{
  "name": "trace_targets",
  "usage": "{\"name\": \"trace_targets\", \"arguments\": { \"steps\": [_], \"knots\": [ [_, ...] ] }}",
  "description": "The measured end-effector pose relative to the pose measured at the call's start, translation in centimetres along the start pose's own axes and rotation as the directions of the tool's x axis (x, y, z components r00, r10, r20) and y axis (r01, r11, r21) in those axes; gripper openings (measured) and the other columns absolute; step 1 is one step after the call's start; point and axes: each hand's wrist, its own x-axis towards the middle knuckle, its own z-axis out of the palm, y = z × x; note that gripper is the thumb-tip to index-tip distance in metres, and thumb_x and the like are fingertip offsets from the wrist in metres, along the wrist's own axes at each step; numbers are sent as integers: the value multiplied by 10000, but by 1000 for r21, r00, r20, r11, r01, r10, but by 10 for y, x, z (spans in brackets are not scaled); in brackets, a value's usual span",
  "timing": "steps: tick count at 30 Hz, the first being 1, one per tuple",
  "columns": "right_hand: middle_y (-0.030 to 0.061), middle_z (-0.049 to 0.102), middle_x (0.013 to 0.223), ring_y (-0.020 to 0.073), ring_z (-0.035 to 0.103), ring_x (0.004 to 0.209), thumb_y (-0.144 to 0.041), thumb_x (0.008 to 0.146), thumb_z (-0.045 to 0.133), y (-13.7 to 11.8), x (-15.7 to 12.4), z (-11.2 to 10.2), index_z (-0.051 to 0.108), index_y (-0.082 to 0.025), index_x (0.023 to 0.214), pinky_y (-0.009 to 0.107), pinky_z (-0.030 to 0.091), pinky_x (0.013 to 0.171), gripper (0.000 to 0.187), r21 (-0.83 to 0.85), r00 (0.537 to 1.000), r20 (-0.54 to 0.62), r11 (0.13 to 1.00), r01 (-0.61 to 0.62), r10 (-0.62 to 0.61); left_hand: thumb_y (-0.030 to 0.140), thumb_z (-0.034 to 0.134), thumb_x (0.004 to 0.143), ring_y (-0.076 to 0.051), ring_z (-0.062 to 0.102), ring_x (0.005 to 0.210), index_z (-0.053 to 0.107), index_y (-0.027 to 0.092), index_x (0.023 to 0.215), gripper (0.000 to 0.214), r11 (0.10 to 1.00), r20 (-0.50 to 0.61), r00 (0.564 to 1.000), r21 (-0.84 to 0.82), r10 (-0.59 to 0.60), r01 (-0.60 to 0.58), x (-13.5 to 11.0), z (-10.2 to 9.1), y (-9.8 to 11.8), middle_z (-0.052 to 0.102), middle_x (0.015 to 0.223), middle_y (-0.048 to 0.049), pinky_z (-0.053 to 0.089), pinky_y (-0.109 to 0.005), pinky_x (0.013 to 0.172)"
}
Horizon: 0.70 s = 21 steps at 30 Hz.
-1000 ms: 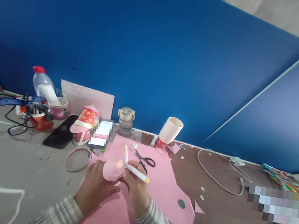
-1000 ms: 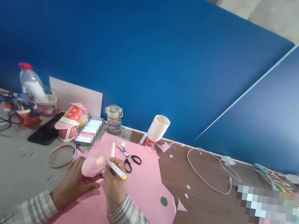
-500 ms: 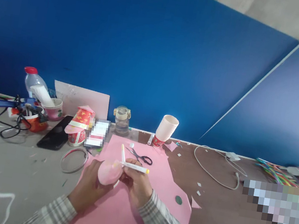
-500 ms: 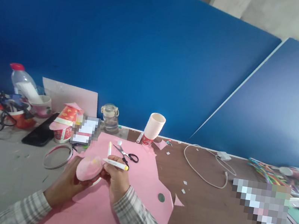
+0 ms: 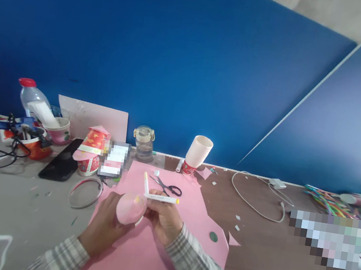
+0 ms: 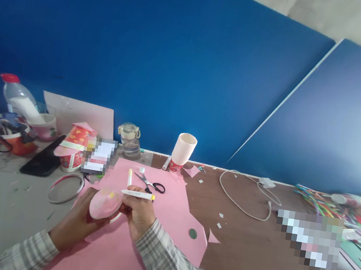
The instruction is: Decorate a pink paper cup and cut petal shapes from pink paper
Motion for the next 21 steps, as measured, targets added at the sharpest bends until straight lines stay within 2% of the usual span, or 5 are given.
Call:
{"name": "trace_targets", "arguments": {
  "steps": [6,11,14,18,21],
  "knots": [
    [-76,571,435,96,491,399,-208,406,752,-1,4,-1,577,-188,703,213,424,465,345,-4,1000,-11,1000,-8,8,431,726,474,-218,563,728,555,295,871,453,999,21,1000,-27,-19,20,-1,0,-3,553,792,19,510,-369,607],
    [-79,547,416,91,458,382,-174,393,756,0,8,0,577,-182,679,199,387,422,337,-22,1000,-2,1000,-18,18,437,722,484,-223,564,729,556,297,867,441,999,52,999,-35,-14,16,0,-2,-2,558,787,17,510,-375,606],
    [-77,543,421,92,458,376,-176,419,733,2,11,-3,579,-184,669,191,368,411,294,-31,1000,-10,999,11,-11,450,728,460,-231,563,727,542,297,861,467,1000,31,1000,-12,0,1,-1,-1,-3,553,777,20,507,-393,614],
    [-60,575,477,97,472,426,-270,490,701,4,12,-9,589,-204,714,195,379,446,258,-36,987,-73,990,138,-141,511,726,389,-247,557,724,514,276,858,566,995,-90,995,91,39,-31,-2,3,-4,551,762,14,492,-419,632],
    [-28,633,602,151,549,556,-360,576,673,8,8,-12,593,-230,846,257,450,550,310,-158,930,-94,928,339,-355,550,723,309,-254,549,692,500,250,834,644,979,-202,978,205,58,-16,-2,4,-3,538,720,13,475,-431,620]
  ]
}}
